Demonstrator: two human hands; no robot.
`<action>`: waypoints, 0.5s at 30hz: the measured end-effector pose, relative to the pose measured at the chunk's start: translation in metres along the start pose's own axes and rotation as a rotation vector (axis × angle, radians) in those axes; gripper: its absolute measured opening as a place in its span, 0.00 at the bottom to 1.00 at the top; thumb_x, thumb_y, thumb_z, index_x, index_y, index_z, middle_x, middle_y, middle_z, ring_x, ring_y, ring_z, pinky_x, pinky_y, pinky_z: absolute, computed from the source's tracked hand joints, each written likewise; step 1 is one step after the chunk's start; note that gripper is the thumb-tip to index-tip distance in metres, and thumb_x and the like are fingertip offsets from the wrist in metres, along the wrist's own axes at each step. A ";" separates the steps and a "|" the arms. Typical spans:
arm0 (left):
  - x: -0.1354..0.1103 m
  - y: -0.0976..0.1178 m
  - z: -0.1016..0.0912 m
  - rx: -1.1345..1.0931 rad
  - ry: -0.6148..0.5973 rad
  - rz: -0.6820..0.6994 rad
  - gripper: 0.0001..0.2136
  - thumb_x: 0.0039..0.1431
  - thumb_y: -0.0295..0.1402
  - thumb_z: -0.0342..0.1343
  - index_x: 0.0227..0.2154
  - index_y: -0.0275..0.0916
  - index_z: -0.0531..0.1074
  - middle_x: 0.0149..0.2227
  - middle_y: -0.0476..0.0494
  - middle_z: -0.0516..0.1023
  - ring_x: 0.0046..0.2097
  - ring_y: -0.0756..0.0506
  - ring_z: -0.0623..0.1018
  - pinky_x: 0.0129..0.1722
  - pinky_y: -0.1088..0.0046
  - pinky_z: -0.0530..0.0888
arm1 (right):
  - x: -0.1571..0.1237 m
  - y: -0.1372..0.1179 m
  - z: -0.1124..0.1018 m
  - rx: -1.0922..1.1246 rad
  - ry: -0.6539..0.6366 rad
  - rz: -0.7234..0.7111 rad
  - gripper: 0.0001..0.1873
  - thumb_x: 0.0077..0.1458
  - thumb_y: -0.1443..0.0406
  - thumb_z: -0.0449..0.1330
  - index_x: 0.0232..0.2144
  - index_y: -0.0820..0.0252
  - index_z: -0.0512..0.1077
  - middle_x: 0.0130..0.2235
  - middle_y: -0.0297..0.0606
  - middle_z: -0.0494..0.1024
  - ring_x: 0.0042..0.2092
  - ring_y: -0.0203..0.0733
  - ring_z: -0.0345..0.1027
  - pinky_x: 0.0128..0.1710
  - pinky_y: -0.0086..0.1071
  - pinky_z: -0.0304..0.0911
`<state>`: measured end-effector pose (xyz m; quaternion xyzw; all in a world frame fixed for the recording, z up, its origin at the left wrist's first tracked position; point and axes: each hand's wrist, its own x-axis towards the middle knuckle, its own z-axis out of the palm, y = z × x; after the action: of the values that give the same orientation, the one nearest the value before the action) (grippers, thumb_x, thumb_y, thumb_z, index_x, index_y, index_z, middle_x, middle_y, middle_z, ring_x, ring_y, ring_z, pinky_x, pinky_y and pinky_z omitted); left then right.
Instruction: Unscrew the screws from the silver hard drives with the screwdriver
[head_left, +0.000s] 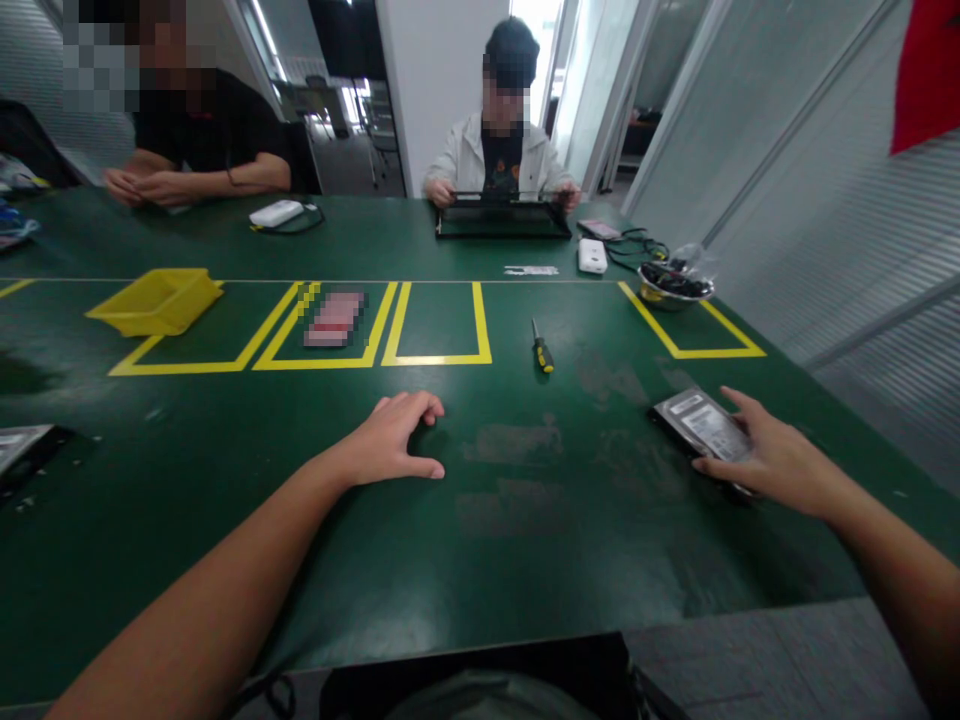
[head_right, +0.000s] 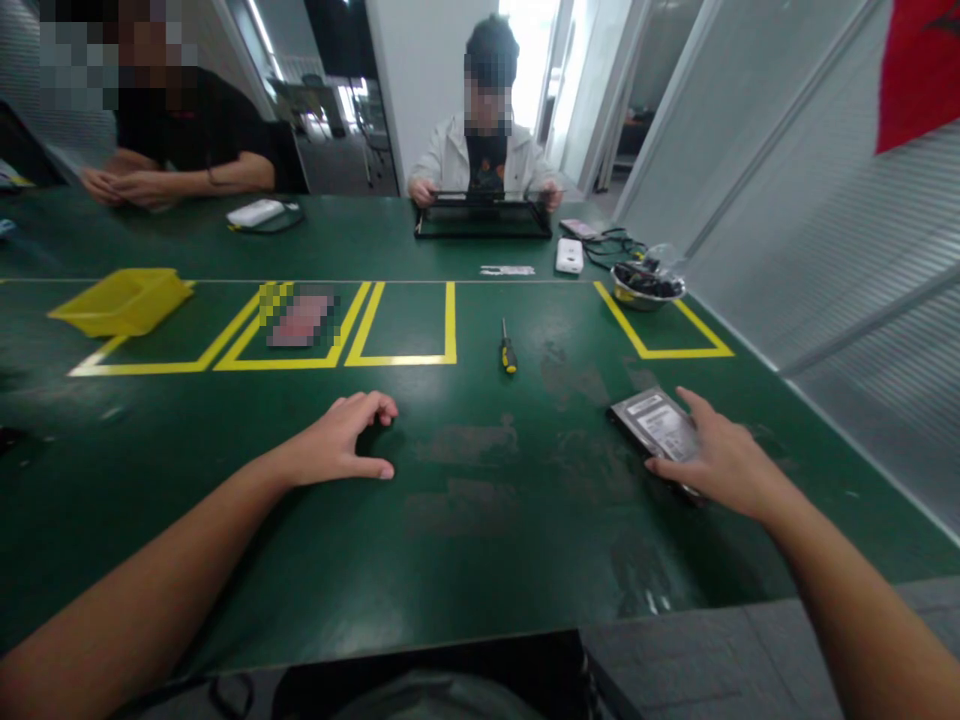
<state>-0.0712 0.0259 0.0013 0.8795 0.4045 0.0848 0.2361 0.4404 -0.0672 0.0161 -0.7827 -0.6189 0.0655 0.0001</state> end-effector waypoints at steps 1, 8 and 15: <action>0.000 0.001 -0.001 -0.001 -0.003 -0.003 0.33 0.46 0.57 0.64 0.49 0.41 0.64 0.46 0.44 0.70 0.47 0.39 0.70 0.47 0.63 0.62 | 0.005 0.009 -0.001 0.012 0.001 0.027 0.59 0.46 0.43 0.61 0.69 0.66 0.42 0.59 0.60 0.68 0.55 0.64 0.68 0.56 0.46 0.60; 0.001 0.001 -0.001 -0.007 -0.004 -0.003 0.33 0.46 0.57 0.64 0.49 0.41 0.64 0.46 0.44 0.70 0.46 0.39 0.70 0.46 0.64 0.63 | 0.032 0.057 -0.012 0.081 0.040 0.213 0.51 0.54 0.48 0.59 0.69 0.70 0.44 0.58 0.66 0.67 0.56 0.62 0.68 0.53 0.43 0.59; 0.002 0.001 -0.002 -0.008 -0.001 -0.002 0.33 0.46 0.57 0.64 0.49 0.41 0.65 0.46 0.44 0.70 0.46 0.39 0.70 0.46 0.65 0.62 | 0.049 0.088 -0.019 0.009 0.142 0.278 0.49 0.55 0.50 0.61 0.67 0.77 0.51 0.54 0.65 0.72 0.49 0.54 0.72 0.47 0.38 0.62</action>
<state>-0.0701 0.0274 0.0029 0.8782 0.4048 0.0858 0.2398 0.5391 -0.0387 0.0223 -0.8635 -0.5027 0.0123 0.0384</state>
